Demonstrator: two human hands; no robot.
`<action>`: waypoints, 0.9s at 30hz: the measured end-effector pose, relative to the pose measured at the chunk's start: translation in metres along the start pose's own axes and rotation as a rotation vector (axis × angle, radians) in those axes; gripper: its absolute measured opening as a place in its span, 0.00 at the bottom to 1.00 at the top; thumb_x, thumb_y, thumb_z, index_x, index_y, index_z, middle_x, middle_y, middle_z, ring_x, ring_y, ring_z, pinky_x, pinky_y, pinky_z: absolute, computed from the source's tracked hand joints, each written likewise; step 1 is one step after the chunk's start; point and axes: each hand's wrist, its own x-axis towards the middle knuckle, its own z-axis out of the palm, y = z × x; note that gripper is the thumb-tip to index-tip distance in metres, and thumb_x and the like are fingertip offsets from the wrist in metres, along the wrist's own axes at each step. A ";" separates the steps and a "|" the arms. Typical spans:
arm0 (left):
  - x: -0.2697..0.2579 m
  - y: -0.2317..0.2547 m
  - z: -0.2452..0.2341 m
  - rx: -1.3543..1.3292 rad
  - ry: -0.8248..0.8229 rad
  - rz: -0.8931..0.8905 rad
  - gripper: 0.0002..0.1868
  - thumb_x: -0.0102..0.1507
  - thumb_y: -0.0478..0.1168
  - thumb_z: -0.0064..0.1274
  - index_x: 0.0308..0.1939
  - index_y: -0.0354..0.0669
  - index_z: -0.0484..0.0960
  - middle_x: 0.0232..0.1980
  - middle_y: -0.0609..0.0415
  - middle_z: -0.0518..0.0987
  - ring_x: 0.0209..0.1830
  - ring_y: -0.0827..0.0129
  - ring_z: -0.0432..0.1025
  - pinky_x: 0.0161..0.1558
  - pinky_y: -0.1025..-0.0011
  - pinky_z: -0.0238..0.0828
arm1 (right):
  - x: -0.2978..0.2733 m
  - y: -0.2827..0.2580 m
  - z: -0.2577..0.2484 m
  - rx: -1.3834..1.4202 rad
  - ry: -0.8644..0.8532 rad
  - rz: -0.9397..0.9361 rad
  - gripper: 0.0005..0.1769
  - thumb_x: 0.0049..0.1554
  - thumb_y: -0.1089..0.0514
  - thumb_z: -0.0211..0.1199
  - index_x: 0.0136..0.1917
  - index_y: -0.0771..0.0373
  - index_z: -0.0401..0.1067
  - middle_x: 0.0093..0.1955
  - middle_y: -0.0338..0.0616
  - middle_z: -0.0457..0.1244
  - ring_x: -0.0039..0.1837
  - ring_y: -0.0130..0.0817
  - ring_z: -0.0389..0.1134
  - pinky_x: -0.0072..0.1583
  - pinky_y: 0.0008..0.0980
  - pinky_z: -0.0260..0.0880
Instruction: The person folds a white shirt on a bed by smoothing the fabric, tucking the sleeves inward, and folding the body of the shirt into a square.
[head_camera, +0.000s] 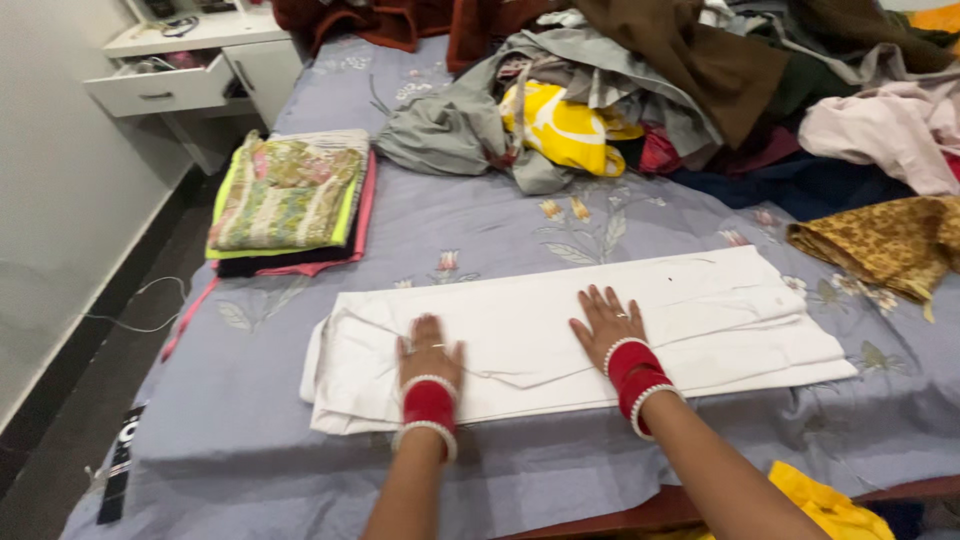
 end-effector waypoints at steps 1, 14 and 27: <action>-0.002 -0.029 -0.004 0.012 -0.002 -0.069 0.39 0.70 0.61 0.28 0.80 0.45 0.46 0.85 0.57 0.43 0.84 0.69 0.35 0.79 0.53 0.26 | -0.002 0.000 0.001 -0.004 0.003 0.015 0.39 0.64 0.30 0.30 0.84 0.42 0.38 0.87 0.29 0.32 0.86 0.35 0.29 0.80 0.54 0.29; -0.015 -0.200 -0.016 -0.541 0.317 -0.625 0.34 0.67 0.60 0.48 0.70 0.42 0.71 0.68 0.44 0.73 0.68 0.51 0.67 0.69 0.55 0.59 | -0.025 -0.223 -0.028 0.038 -0.170 -0.206 0.42 0.63 0.26 0.29 0.84 0.42 0.34 0.88 0.31 0.26 0.87 0.36 0.23 0.79 0.66 0.23; 0.010 -0.017 -0.088 -1.171 -0.077 -0.250 0.17 0.64 0.44 0.58 0.51 0.36 0.84 0.45 0.44 0.86 0.39 0.61 0.81 0.42 0.62 0.80 | 0.022 -0.226 0.021 1.628 -0.251 -0.167 0.39 0.65 0.32 0.29 0.83 0.50 0.41 0.87 0.35 0.37 0.86 0.33 0.37 0.81 0.51 0.34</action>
